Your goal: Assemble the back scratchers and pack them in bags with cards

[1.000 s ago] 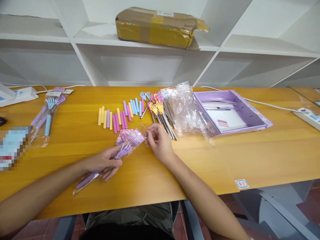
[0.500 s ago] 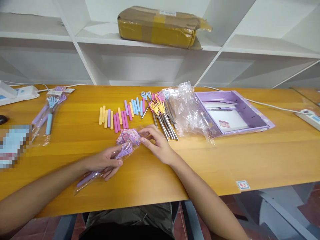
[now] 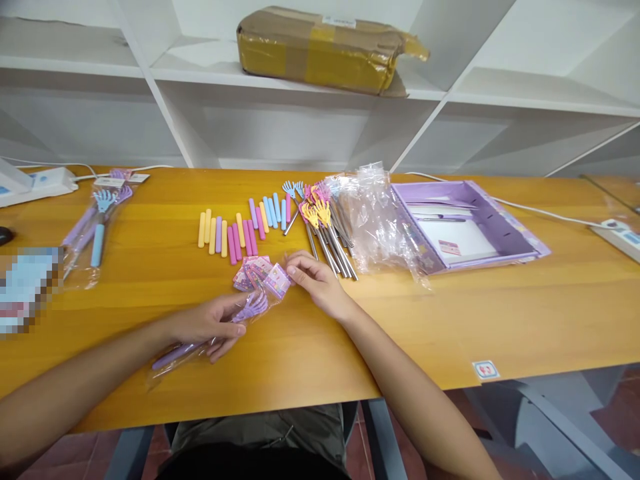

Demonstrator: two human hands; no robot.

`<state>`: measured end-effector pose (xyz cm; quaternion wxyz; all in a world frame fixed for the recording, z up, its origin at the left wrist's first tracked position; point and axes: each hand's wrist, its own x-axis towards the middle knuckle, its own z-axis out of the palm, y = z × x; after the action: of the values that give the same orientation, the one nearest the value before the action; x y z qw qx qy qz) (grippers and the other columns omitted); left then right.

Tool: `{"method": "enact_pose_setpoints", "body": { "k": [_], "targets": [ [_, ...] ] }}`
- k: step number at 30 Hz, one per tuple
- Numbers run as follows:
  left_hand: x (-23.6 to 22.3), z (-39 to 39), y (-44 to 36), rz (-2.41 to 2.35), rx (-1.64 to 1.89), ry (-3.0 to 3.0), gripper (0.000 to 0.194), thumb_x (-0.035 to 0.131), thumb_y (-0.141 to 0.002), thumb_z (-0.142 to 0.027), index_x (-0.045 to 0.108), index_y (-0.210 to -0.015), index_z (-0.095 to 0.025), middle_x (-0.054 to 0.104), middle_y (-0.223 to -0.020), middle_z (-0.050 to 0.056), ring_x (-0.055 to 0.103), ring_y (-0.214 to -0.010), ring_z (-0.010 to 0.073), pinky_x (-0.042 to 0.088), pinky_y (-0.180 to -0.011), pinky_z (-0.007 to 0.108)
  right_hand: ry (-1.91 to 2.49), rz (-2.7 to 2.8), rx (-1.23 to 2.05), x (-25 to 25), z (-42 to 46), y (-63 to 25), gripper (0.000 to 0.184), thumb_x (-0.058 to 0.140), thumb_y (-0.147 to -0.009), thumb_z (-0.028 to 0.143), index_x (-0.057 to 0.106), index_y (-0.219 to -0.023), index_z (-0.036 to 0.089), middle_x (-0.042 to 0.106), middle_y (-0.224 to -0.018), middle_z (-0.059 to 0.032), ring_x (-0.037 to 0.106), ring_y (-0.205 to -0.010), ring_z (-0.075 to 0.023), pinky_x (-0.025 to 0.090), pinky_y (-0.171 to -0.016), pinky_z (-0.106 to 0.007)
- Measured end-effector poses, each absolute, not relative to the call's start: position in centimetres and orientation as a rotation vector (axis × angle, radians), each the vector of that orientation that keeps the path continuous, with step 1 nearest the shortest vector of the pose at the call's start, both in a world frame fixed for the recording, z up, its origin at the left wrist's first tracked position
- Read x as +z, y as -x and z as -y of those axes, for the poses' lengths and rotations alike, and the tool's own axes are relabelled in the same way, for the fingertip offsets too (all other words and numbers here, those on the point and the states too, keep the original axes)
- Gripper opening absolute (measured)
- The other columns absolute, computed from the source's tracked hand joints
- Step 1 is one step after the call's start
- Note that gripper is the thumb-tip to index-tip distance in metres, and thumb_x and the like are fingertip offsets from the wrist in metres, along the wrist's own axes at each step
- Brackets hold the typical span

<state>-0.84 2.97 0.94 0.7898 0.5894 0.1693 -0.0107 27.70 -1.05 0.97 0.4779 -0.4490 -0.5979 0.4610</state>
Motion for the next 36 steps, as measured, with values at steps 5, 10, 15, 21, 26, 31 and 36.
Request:
{"method": "enact_pose_setpoints", "body": {
  "k": [5, 10, 15, 21, 26, 31, 36],
  "targets": [
    [0.9, -2.9, 0.9, -0.395, -0.019, -1.243, 0.072, 0.067, -0.105, -0.041, 0.036, -0.165, -0.017, 0.065, -0.057, -0.005, 0.057, -0.038, 0.012, 0.042, -0.043, 0.017, 1.055, 1.427, 1.172, 1.4, 1.1, -27.8, 0.034, 0.076, -0.098, 0.058, 0.075, -0.097, 0.024, 0.06, -0.109, -0.0062, 0.061, -0.103, -0.0216, 0.052, -0.096, -0.037],
    [1.1, -3.1, 1.0, -0.378, -0.047, -1.245, 0.085, 0.066, -0.106, -0.042, 0.021, -0.174, -0.02, 0.066, -0.058, -0.005, 0.059, -0.04, 0.0127, 0.041, -0.043, 0.017, 1.079, 1.45, 1.143, 1.6, 1.2, -27.8, 0.04, 0.074, -0.098, 0.062, 0.072, -0.088, 0.023, 0.058, -0.107, -0.0068, 0.06, -0.1, -0.0218, 0.053, -0.094, -0.039],
    [0.8, -3.2, 1.2, -0.377, -0.083, -1.265, 0.087, 0.064, -0.107, -0.04, 0.014, -0.176, -0.021, 0.064, -0.058, -0.007, 0.058, -0.04, 0.0125, 0.041, -0.045, 0.018, 1.07, 1.212, 1.005, 1.0, 0.6, -27.8, 0.05, 0.07, -0.097, 0.068, 0.061, -0.079, 0.022, 0.052, -0.091, -0.0038, 0.053, -0.081, -0.0178, 0.051, -0.074, -0.032],
    [1.3, -3.0, 1.0, -0.344, -0.125, -1.35, 0.07, 0.069, -0.103, -0.042, 0.044, -0.166, -0.025, 0.067, -0.075, -0.003, 0.058, -0.047, 0.0102, 0.043, -0.049, 0.019, 1.136, 0.896, 1.005, -0.3, -0.4, -27.1, 0.047, 0.079, -0.091, 0.066, 0.056, -0.086, 0.025, 0.037, -0.064, 0.0067, 0.034, -0.055, -0.0113, 0.032, -0.05, -0.025],
    [1.9, -3.1, 0.8, -0.347, -0.168, -1.403, 0.053, 0.069, -0.103, -0.051, 0.064, -0.145, -0.019, 0.06, -0.065, -0.005, 0.056, -0.045, 0.0107, 0.044, -0.048, 0.019, 1.256, 1.143, 1.243, -1.2, -0.6, -26.0, 0.051, 0.076, -0.092, 0.067, 0.068, -0.109, 0.02, 0.06, -0.07, 0.0041, 0.051, -0.054, -0.0106, 0.038, -0.049, -0.024],
    [1.5, -3.6, 1.0, -0.317, -0.18, -1.285, 0.043, 0.07, -0.102, -0.054, 0.064, -0.126, -0.018, 0.058, -0.056, -0.007, 0.055, -0.041, 0.0103, 0.042, -0.043, 0.017, 1.253, 1.306, 1.108, -0.6, -0.2, -27.4, 0.038, 0.068, -0.1, 0.057, 0.066, -0.113, 0.022, 0.064, -0.086, 0.0019, 0.056, -0.059, -0.01, 0.047, -0.055, -0.025],
    [1.3, -3.9, 1.0, -0.306, -0.111, -1.139, 0.041, 0.07, -0.102, -0.054, 0.06, -0.12, -0.018, 0.058, -0.053, -0.007, 0.05, -0.036, 0.0107, 0.031, -0.038, 0.016, 1.011, 1.695, 1.339, 1.1, 2.1, -27.0, 0.046, 0.084, -0.089, 0.052, 0.072, -0.123, 0.023, 0.07, -0.096, -0.0022, 0.063, -0.076, -0.0156, 0.056, -0.068, -0.028]
  ]
}}
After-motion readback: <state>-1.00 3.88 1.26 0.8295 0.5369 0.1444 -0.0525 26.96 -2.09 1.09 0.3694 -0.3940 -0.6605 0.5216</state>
